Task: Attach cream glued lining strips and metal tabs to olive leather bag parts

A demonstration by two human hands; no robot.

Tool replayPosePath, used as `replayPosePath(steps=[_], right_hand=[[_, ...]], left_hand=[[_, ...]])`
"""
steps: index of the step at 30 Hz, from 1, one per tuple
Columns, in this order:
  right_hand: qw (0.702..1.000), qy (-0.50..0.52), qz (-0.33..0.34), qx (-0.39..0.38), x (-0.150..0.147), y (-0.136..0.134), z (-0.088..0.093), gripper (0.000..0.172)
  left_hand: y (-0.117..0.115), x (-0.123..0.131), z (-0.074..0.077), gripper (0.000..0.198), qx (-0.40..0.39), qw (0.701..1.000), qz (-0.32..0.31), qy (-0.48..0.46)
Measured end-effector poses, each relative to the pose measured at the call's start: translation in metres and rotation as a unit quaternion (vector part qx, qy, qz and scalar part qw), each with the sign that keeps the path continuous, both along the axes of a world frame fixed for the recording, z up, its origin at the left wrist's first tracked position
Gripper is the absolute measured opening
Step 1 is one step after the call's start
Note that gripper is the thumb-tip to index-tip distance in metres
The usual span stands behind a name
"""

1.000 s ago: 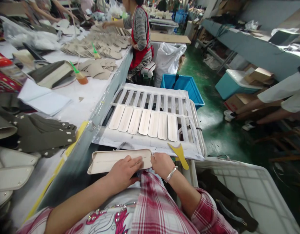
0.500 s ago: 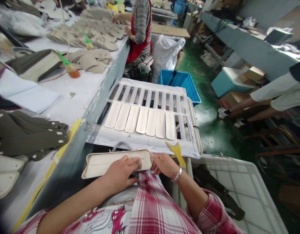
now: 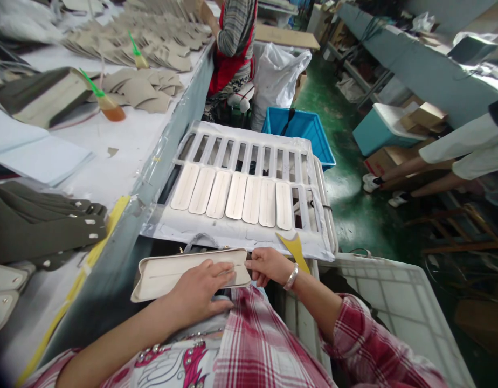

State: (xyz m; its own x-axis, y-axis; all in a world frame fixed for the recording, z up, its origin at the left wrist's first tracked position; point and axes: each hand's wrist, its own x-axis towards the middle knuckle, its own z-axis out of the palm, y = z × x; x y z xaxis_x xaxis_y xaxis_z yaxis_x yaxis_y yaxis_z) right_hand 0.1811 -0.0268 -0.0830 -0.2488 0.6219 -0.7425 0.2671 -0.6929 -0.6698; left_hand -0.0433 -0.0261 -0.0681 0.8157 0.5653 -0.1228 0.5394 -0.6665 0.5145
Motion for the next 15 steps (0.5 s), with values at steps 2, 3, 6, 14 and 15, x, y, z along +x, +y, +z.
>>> replayPosePath(steps=[2, 3, 6, 14, 15], right_hand=[[0.996, -0.077, 0.05, 0.013, -0.005, 0.008, 0.012, 0.036], [0.991, -0.109, 0.073, 0.021, -0.008, 0.01, 0.018, 0.033], [0.98, -0.155, 0.116, 0.046, -0.016, 0.007, 0.033, 0.027], [0.981, -0.136, 0.11, 0.088, -0.008, -0.003, 0.012, 0.039], [0.983, -0.124, 0.1, 0.091, -0.007, -0.006, 0.012, 0.04]], left_hand=[[0.0, 0.005, 0.004, 0.046, -0.006, 1.0, 0.001, 0.008], [-0.001, 0.007, 0.008, 0.046, -0.013, 1.0, 0.006, 0.01], [-0.007, -0.005, 0.025, 0.055, -0.063, 0.997, 0.012, -0.031], [-0.004, -0.142, 0.017, 0.027, -0.206, 0.781, 0.503, -0.309], [-0.006, -0.152, 0.01, 0.027, -0.235, 0.771, 0.509, -0.303]])
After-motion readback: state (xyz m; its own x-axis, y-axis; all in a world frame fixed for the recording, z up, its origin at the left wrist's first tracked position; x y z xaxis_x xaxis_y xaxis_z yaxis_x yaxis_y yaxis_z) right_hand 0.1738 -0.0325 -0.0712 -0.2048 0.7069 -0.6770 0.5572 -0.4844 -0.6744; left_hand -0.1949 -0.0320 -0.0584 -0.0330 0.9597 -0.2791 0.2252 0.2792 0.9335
